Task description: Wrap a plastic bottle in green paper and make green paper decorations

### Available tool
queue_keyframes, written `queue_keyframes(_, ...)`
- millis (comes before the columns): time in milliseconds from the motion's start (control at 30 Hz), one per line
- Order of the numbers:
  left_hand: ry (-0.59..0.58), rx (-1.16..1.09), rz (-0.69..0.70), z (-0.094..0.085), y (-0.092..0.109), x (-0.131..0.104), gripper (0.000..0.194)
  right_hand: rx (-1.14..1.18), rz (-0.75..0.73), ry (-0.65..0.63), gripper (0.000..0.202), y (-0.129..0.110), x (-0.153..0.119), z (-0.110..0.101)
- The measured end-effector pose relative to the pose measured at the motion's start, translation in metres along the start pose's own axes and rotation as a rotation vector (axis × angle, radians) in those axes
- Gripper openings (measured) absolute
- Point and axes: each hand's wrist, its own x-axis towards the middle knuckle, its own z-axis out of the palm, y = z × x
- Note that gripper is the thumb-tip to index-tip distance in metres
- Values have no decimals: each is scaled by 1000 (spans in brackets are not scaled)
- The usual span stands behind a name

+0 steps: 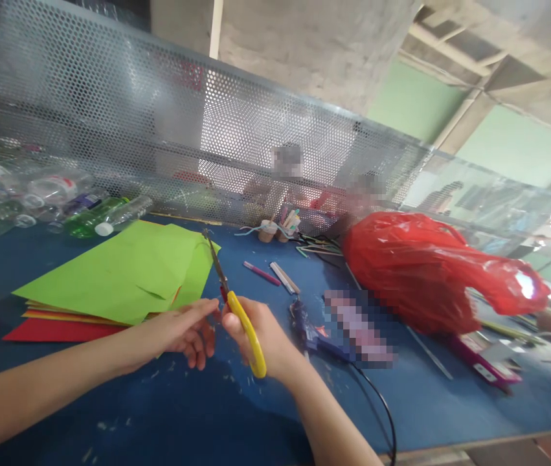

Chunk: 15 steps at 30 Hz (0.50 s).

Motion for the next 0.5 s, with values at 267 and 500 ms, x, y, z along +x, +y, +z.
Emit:
queue_keyframes(267, 207, -254, 391, 2, -7, 7, 62, 89, -40, 68, 66, 2, 1, 5)
queue_keyframes(500, 314, -115, 712, -15, -5, 15, 43, 169, -87, 104, 66, 8, 2, 19)
